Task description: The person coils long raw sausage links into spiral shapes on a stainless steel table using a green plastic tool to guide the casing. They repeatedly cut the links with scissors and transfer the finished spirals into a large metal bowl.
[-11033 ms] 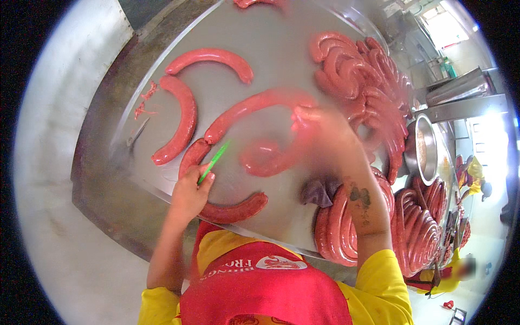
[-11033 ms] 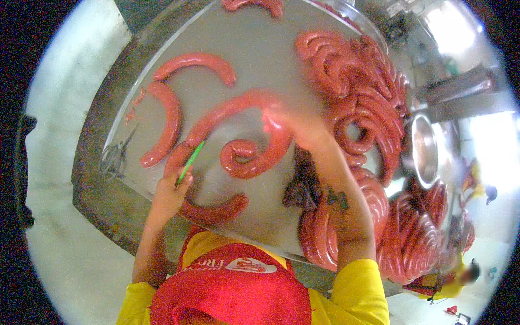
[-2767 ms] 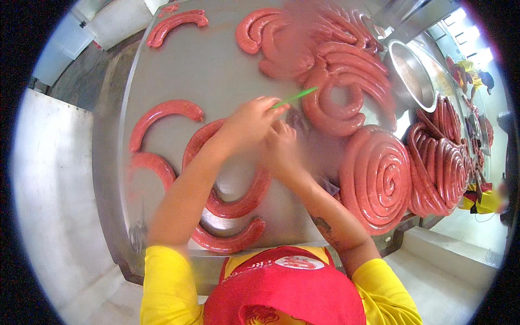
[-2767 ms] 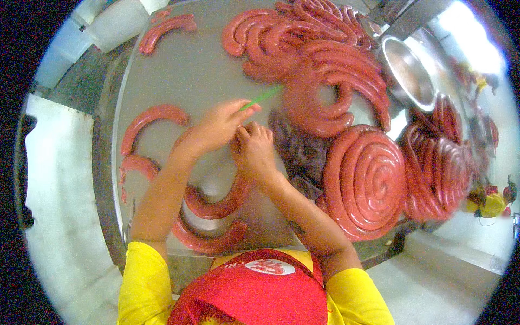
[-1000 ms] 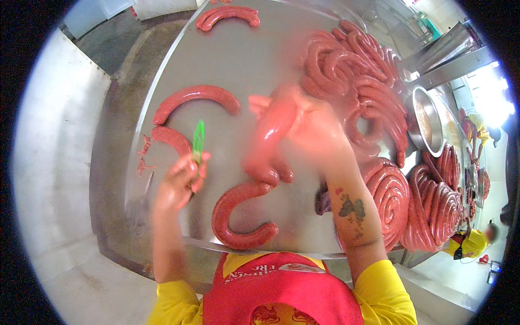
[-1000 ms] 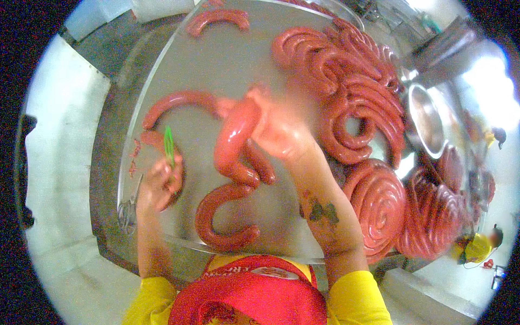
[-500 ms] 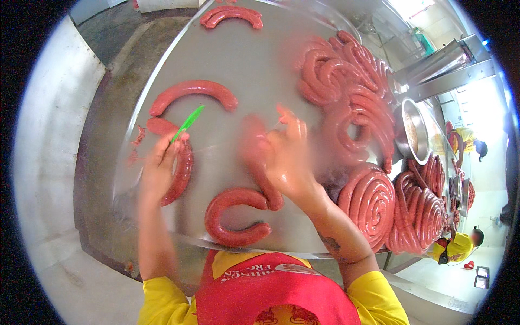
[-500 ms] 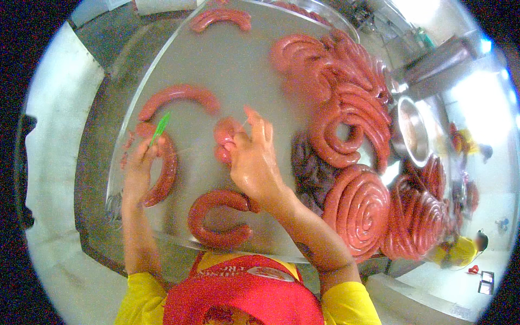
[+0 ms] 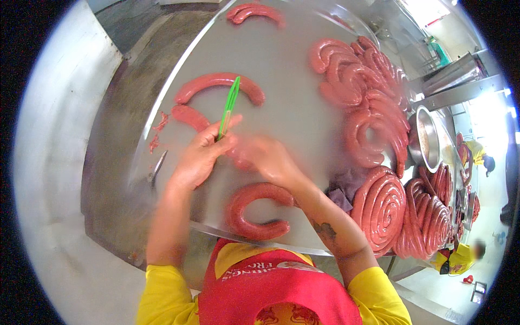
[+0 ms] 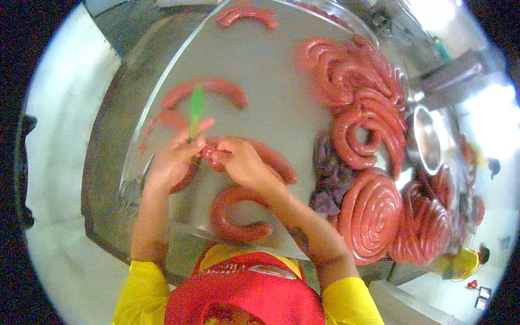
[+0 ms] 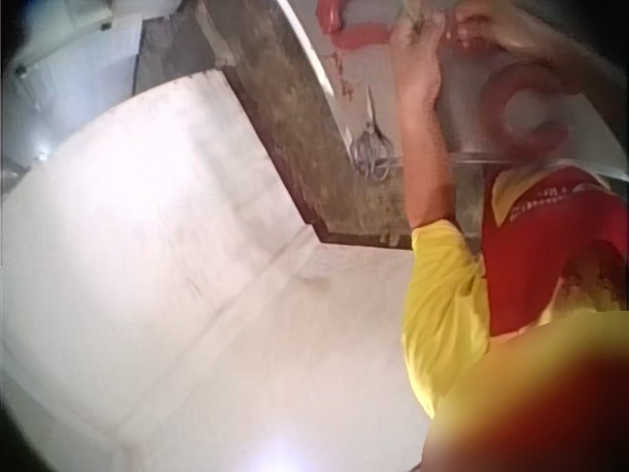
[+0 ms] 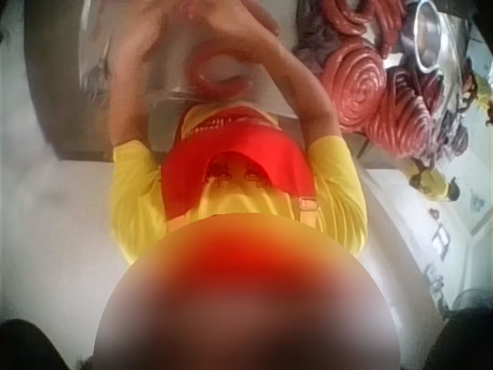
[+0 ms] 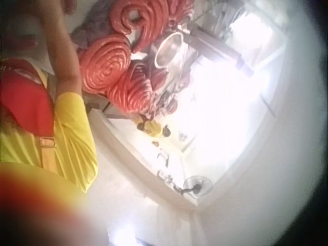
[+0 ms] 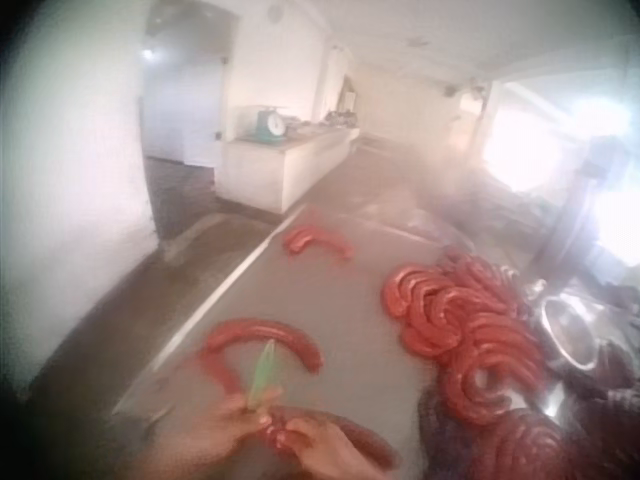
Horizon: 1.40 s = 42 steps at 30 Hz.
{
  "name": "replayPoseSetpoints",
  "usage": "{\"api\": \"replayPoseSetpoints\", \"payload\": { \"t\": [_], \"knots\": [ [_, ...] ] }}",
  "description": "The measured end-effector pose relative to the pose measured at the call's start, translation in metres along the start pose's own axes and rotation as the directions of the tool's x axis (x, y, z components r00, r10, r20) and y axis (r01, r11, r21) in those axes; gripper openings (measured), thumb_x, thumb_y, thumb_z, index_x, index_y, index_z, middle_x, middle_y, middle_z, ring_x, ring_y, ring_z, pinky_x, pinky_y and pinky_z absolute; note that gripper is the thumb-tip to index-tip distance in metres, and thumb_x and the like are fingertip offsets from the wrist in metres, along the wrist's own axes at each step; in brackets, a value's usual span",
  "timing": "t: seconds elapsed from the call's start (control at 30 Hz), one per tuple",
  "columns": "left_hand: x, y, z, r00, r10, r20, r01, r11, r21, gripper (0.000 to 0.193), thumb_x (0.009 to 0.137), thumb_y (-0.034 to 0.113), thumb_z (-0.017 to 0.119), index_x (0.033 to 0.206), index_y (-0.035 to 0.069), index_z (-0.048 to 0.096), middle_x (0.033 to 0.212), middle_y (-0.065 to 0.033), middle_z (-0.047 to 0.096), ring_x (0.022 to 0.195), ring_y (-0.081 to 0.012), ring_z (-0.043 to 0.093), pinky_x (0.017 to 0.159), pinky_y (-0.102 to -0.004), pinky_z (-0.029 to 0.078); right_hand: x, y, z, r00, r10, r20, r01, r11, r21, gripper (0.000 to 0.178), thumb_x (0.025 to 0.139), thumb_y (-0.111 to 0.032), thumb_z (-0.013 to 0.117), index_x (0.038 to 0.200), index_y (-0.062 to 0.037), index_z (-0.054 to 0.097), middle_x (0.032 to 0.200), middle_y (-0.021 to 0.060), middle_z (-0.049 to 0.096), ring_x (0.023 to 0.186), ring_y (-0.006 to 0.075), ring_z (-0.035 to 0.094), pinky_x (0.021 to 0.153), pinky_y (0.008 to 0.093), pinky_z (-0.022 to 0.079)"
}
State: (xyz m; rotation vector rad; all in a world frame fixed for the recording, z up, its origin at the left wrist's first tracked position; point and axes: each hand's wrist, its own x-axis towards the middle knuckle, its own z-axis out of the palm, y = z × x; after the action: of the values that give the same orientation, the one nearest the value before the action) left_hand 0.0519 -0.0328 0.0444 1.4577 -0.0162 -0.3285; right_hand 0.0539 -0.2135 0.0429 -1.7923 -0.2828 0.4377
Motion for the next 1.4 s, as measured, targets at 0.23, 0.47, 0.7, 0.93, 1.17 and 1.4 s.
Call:
{"api": "replayPoseSetpoints", "payload": {
  "t": [0.23, 0.47, 0.7, 0.93, 1.17, 1.4],
  "knots": [
    [-0.026, 0.014, -0.028, 0.952, -0.019, -0.305, 0.134, 0.923, 0.36, 0.021, 0.092, 0.018, 0.051, 0.106, 0.004, 0.058, 0.084, -0.0067, 0.057, 0.076, -0.0111, 0.05, 0.07, -0.0273, 0.043, 0.043, 0.063, 0.064, 0.963, 0.035, 0.269, 0.026, 0.976, -0.218, 0.023, 0.081, -0.026, 0.052, 0.083, -0.0075, 0.065, 0.074, 0.0118, 0.064, 0.065, 0.028, 0.059, 0.06, 0.0417, 0.046],
    [-0.07, -0.008, -0.048, 0.938, 0.184, -0.294, -0.027, 0.884, 0.466, 0.019, 0.092, 0.016, 0.05, 0.102, 0.002, 0.058, 0.091, -0.0103, 0.059, 0.08, -0.0194, 0.055, 0.073, -0.0283, 0.043, 0.008, 0.033, 0.11, 0.991, 0.085, 0.101, 0.037, 0.558, -0.829, 0.028, 0.082, -0.029, 0.049, 0.094, -0.0121, 0.068, 0.1, 0.0131, 0.063, 0.101, 0.033, 0.052, 0.081, 0.0531, 0.036],
    [-0.113, -0.046, -0.049, 0.927, 0.147, -0.344, -0.008, 0.928, 0.373, 0.023, 0.095, 0.02, 0.046, 0.103, 0.003, 0.058, 0.096, -0.0074, 0.06, 0.082, -0.0159, 0.055, 0.078, -0.0285, 0.044, -0.017, 0.031, 0.127, 0.956, 0.27, 0.116, -0.108, 0.689, -0.717, 0.024, 0.078, -0.021, 0.052, 0.091, -0.0073, 0.067, 0.1, 0.0144, 0.063, 0.101, 0.0321, 0.053, 0.083, 0.0522, 0.034],
    [-0.123, -0.048, -0.074, 0.851, 0.098, -0.516, -0.279, 0.917, -0.285, 0.023, 0.097, 0.025, 0.044, 0.104, 0.004, 0.052, 0.093, -0.0065, 0.056, 0.086, -0.0166, 0.054, 0.088, -0.0354, 0.045, -0.015, 0.04, 0.137, 0.958, 0.174, 0.23, 0.117, 0.494, -0.862, 0.018, 0.076, -0.02, 0.053, 0.082, -0.0129, 0.068, 0.082, 0.0122, 0.065, 0.078, 0.032, 0.062, 0.071, 0.0504, 0.037],
    [-0.117, -0.017, -0.108, 0.919, 0.022, -0.393, -0.255, 0.794, -0.552, 0.026, 0.096, 0.031, 0.045, 0.104, 0.007, 0.049, 0.064, 0.0011, 0.038, 0.058, -0.0113, 0.04, 0.07, -0.0339, 0.047, -0.006, 0.038, 0.139, 0.944, 0.29, 0.156, -0.007, 0.492, -0.87, 0.026, 0.081, -0.026, 0.049, 0.088, -0.0107, 0.068, 0.088, 0.0113, 0.067, 0.083, 0.0282, 0.064, 0.081, 0.0503, 0.035],
    [-0.093, 0.012, -0.206, 0.889, 0.028, -0.457, -0.248, 0.869, -0.429, 0.023, 0.095, 0.03, 0.048, 0.106, 0.011, 0.052, 0.059, 0.0068, 0.026, 0.049, -0.005, 0.022, 0.045, -0.0219, 0.022, -0.01, 0.054, 0.133, 0.956, 0.238, 0.174, 0.04, 0.482, -0.875, 0.027, 0.084, -0.03, 0.047, 0.089, -0.0137, 0.068, 0.089, 0.01, 0.067, 0.085, 0.0288, 0.063, 0.082, 0.0523, 0.035]
  ]
}}
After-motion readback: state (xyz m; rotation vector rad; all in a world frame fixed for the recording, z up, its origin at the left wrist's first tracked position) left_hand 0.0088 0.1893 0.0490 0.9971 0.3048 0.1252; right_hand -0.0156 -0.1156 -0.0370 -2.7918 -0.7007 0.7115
